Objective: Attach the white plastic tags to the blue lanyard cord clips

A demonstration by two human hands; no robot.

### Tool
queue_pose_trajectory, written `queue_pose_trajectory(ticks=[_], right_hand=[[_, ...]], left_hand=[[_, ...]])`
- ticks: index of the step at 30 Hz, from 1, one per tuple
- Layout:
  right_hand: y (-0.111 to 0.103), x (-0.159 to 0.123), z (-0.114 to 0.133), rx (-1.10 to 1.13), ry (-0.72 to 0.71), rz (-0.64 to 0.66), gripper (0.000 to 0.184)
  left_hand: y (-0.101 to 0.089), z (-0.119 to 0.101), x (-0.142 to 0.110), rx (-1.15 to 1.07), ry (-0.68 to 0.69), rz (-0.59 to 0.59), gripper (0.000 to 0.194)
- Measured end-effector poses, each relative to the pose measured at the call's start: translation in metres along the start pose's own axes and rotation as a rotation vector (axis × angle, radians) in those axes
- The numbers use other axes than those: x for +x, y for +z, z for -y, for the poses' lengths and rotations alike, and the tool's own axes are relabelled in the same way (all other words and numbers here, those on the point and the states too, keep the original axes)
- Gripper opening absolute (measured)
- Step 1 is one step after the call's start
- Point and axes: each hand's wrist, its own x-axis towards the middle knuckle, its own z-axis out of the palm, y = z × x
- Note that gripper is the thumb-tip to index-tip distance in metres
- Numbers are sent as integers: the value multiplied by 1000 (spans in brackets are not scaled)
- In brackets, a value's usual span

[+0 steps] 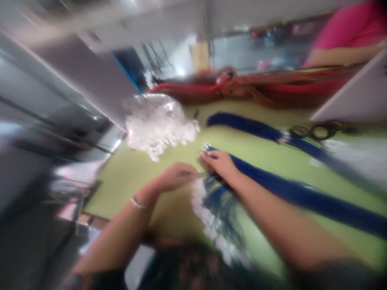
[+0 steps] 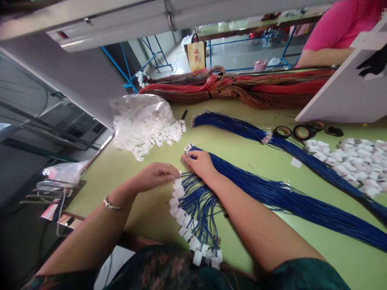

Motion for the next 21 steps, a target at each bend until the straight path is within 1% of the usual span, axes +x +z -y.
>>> queue_pose_trajectory(ticks=[2,3,5,7,8,10,12,15,17,19,21], right_hand=[[1,1,-2,-14,-39,-5,26],[2,1,-3,6,-36,2,23],[3,2,-3,59,10,28,20],[4,1,-1,78,45,31,21],[4,1,1,64,50,24,20],[4,0,4,11,48,7,12],[3,-2,6,-29,50,-4,4],[3,-3,7,-23,54,-14,2],[2,-3,7,-26,28,-27,4],[3,-2,6,-41,-21,-44,5],[2,-1,6,-46,-67,-52,4]], left_hand=[[-4,-1,19,136,62,-10,21],[-6,-1,31,204,94,-16,22],[-7,-1,54,338,160,-30,22],[-6,2,74,479,226,-37,23],[-5,4,81,545,254,-33,23],[-3,9,90,646,287,-17,24],[-1,11,90,686,287,-9,25],[-3,9,81,684,261,-15,29],[-7,5,73,670,240,-20,29],[-11,0,64,607,196,-46,26],[-13,-6,54,436,88,-61,21]])
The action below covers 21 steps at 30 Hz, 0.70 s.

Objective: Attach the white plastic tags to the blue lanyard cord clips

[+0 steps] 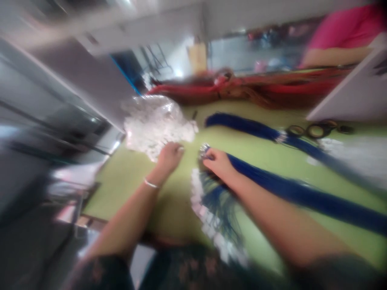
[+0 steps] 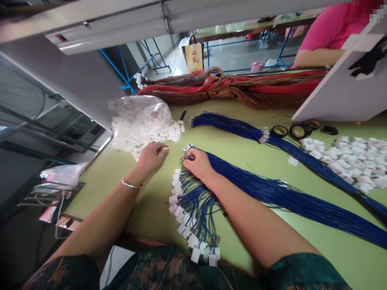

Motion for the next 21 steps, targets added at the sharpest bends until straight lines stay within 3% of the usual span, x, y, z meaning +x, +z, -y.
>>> queue_pose_trajectory(ticks=[5,8,14,21], right_hand=[[-1,1,-5,43,-82,36,4],[-1,0,-8,46,-106,47,7],[3,-2,-12,-88,-183,15,9],[5,-6,-15,-235,-290,-8,6]], left_hand=[[2,-25,-23,-830,-375,227,26],[12,-37,-30,-1171,-427,261,24],[30,-30,-32,-1116,-373,273,12],[32,-28,-36,-1011,-350,337,27]])
